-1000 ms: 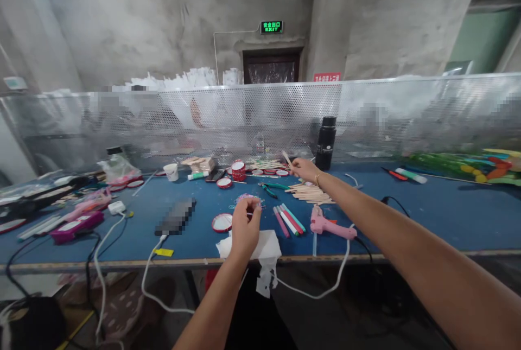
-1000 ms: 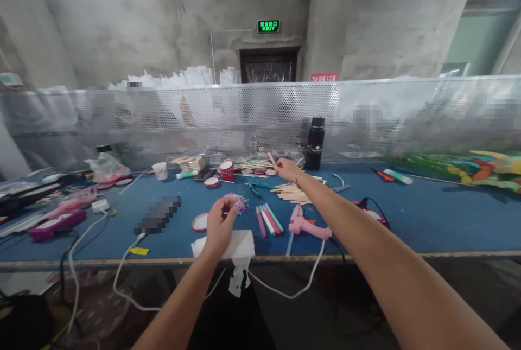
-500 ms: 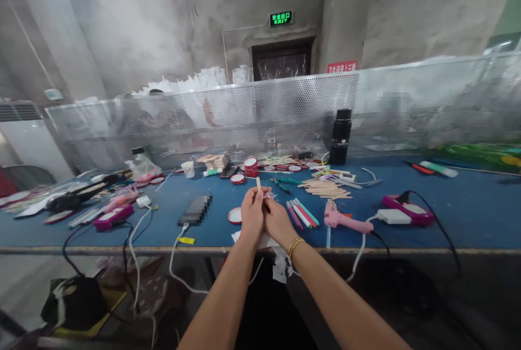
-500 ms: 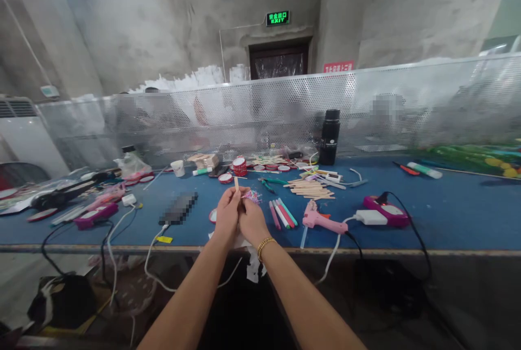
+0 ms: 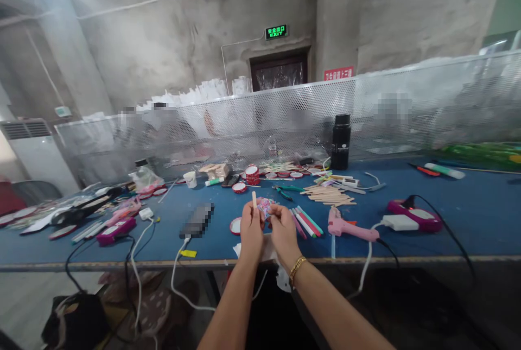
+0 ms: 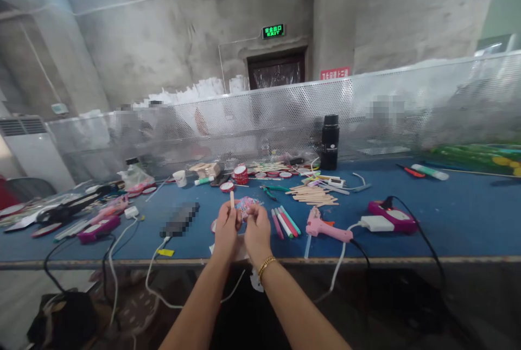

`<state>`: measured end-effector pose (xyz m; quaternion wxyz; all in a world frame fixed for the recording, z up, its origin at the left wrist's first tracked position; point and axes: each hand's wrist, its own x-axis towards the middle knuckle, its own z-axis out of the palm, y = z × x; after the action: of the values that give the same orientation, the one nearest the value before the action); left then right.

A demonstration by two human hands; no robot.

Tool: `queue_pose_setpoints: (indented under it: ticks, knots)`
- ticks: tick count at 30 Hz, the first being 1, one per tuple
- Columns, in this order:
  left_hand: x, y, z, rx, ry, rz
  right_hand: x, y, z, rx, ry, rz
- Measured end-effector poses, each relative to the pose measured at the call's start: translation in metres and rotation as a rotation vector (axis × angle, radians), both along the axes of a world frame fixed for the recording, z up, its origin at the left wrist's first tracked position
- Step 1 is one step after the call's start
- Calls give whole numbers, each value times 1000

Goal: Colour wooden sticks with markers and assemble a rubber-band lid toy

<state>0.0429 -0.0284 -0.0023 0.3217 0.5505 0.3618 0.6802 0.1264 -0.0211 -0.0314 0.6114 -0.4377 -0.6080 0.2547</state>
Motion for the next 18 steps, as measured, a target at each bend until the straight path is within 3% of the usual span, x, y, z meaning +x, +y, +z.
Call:
queue_pose_setpoints:
  ticks: [3, 8, 11, 14, 18]
  knots:
    - [-3, 9, -7, -66, -19, -56, 19, 0, 15, -77, -97, -114]
    - [-9, 15, -10, -117, -46, -122, 100, 3, 62, -209, -497, -228]
    - [-9, 15, -9, -101, -61, -136, 136, 4, 80, -350, -728, -333]
    - [-7, 13, -8, -71, -87, -127, 144, 4, 86, -453, -909, -384]
    - [-6, 11, -6, -46, -112, -115, 134, 1, 87, -511, -1063, -402]
